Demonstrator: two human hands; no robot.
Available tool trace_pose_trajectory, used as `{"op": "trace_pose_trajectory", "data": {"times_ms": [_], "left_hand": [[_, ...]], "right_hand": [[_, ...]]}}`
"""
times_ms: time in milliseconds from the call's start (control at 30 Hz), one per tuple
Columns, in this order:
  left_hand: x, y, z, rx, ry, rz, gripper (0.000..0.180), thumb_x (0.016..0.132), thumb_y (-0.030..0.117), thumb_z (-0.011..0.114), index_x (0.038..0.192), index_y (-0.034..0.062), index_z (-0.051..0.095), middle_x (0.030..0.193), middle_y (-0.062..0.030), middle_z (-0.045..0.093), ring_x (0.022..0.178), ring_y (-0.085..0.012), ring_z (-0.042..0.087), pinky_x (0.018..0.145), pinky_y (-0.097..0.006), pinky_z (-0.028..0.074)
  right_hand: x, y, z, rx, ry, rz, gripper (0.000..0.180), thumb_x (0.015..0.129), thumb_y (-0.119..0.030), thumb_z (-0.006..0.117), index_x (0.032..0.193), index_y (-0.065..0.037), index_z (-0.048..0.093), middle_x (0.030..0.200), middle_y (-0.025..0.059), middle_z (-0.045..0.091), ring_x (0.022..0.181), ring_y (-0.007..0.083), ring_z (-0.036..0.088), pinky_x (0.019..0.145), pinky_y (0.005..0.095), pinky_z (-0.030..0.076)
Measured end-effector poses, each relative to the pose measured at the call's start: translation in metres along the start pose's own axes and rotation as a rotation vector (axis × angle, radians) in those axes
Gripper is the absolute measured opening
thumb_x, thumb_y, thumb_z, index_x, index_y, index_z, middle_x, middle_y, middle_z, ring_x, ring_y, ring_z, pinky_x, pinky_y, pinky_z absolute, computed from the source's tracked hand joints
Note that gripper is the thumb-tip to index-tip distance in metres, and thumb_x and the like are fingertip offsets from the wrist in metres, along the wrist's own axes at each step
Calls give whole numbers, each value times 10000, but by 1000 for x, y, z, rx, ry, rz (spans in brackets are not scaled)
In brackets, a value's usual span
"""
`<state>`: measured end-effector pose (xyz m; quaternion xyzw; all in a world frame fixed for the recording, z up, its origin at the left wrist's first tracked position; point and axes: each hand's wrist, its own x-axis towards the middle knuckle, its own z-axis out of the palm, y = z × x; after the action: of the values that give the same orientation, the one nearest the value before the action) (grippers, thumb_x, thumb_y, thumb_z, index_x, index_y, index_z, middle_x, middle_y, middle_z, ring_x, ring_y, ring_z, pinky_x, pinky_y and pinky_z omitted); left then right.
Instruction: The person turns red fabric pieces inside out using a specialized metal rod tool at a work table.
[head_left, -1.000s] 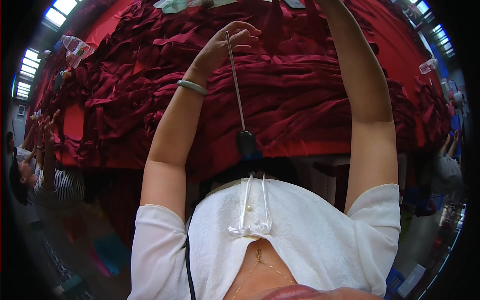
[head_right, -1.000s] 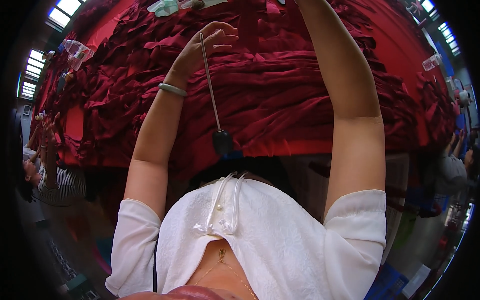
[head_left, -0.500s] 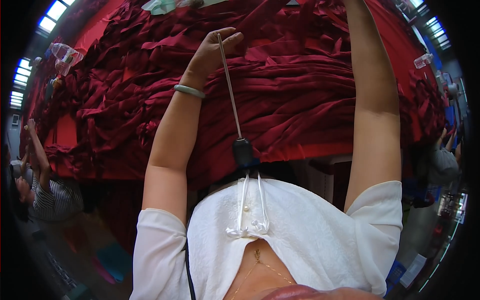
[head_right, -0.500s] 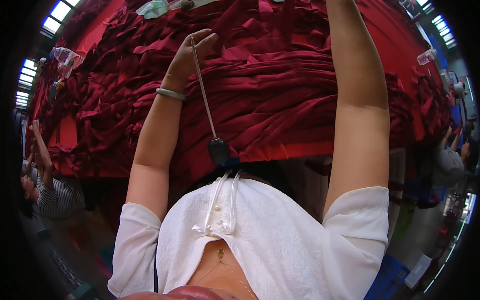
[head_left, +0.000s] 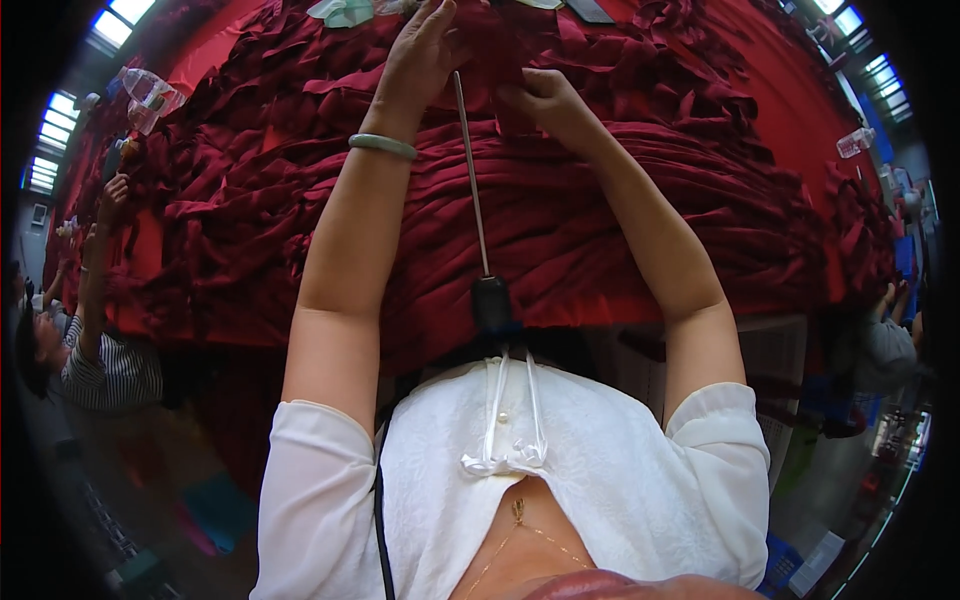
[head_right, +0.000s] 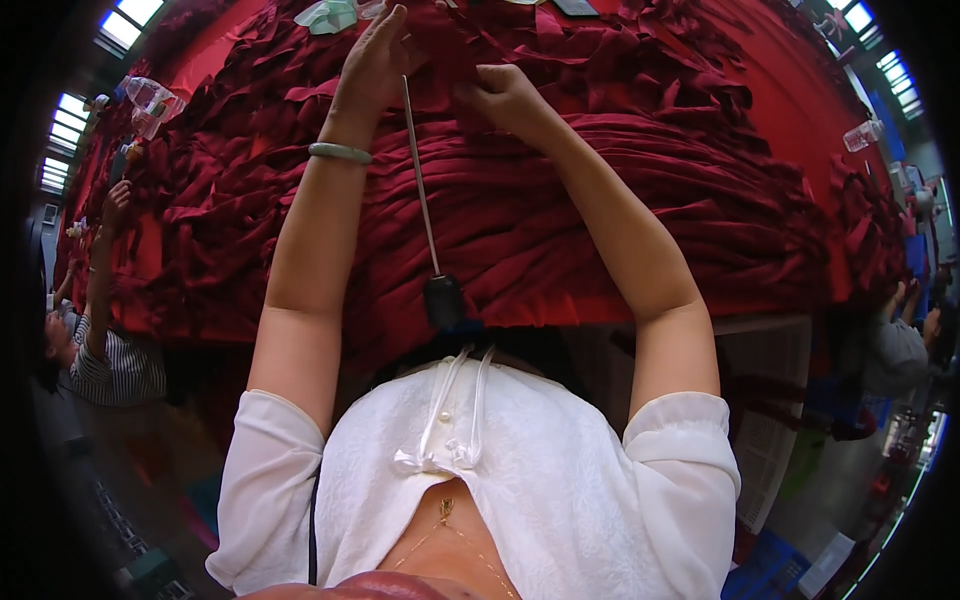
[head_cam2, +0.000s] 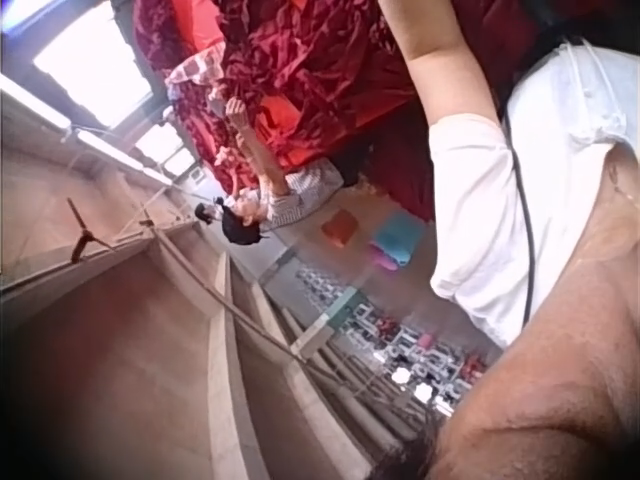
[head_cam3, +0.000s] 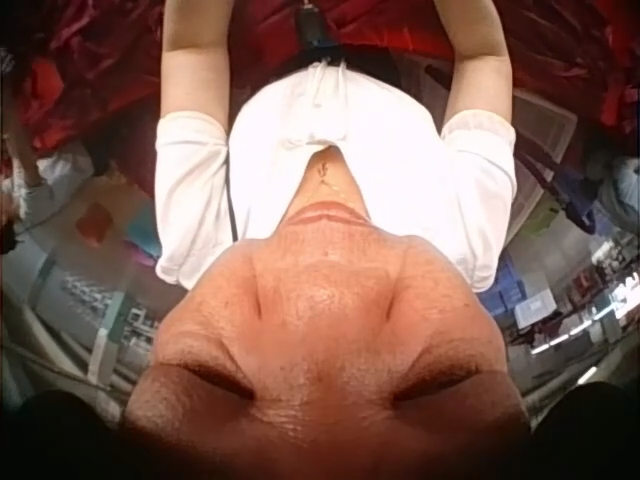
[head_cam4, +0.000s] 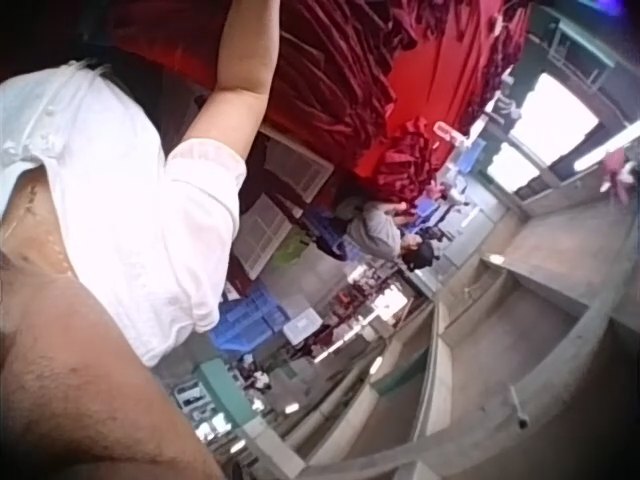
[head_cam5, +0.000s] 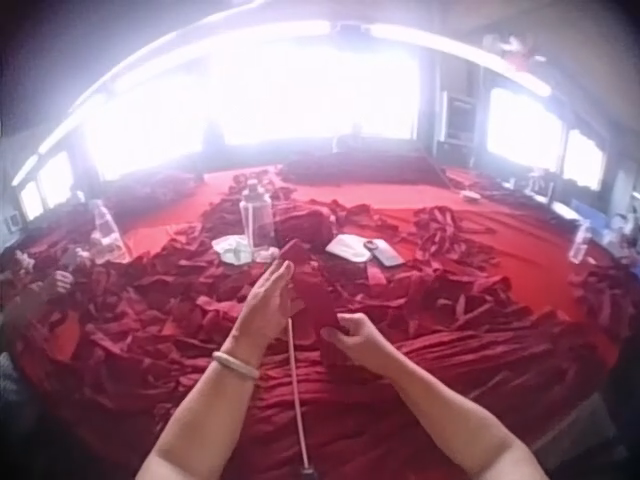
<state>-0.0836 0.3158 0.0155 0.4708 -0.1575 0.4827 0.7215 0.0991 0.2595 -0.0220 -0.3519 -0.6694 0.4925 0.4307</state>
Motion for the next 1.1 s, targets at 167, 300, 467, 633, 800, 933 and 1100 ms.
{"op": "trace_pose_trajectory", "data": {"times_ms": [167, 300, 467, 633, 800, 933, 1100], "left_hand": [[-35, -27, -8, 292, 574, -437, 225, 904, 211, 629, 1067, 56, 625, 872, -25, 662, 743, -104, 636, 641, -200, 517], [-35, -7, -5, 339, 784, -199, 113, 892, 133, 630, 985, 69, 625, 847, -24, 660, 636, -96, 607, 569, -214, 528], [-58, 4, -15, 431, 1021, -175, 108, 905, 179, 622, 986, 109, 603, 779, -10, 628, 609, -114, 597, 525, -232, 514], [-67, -19, 24, 237, 864, -450, 133, 898, 213, 637, 950, 94, 607, 751, 3, 610, 584, -104, 568, 527, -227, 484], [-78, -13, 6, 665, 1019, -345, 179, 883, 233, 657, 925, 66, 609, 733, -1, 607, 583, -95, 555, 523, -231, 480], [-90, -23, 10, 2048, 820, 138, 190, 872, 197, 657, 911, 21, 598, 723, -12, 612, 552, -92, 554, 503, -233, 444], [-84, -23, 31, 784, 667, -331, 117, 905, 103, 581, 922, 3, 638, 787, 9, 620, 651, -36, 529, 580, -202, 433]], "right_hand": [[22, -6, 12, 190, 166, -13, 172, 903, -129, 619, 1003, 5, 657, 815, -10, 650, 663, 32, 557, 589, 189, 461], [3, 1, 18, 108, 114, 60, 170, 902, -140, 633, 1011, -12, 654, 792, -22, 649, 639, 15, 547, 550, 176, 445], [-8, -4, 30, 18, 163, -7, 144, 896, -131, 640, 979, -13, 644, 738, -41, 620, 595, -2, 502, 501, 158, 399], [-2, -7, 35, -73, 129, -27, 134, 870, -119, 670, 942, -10, 639, 777, -31, 619, 634, -6, 496, 528, 155, 395], [-8, 4, 35, -151, 184, -42, 127, 868, -115, 668, 922, -5, 636, 794, -24, 619, 695, 14, 517, 594, 175, 429], [-6, 7, 37, -176, 270, -209, 172, 828, -138, 691, 861, 20, 632, 736, 28, 633, 683, 61, 550, 613, 237, 458], [-13, -5, 46, -251, 172, -284, 95, 889, -97, 622, 899, -2, 621, 784, -7, 620, 717, 35, 530, 645, 210, 457]]}}
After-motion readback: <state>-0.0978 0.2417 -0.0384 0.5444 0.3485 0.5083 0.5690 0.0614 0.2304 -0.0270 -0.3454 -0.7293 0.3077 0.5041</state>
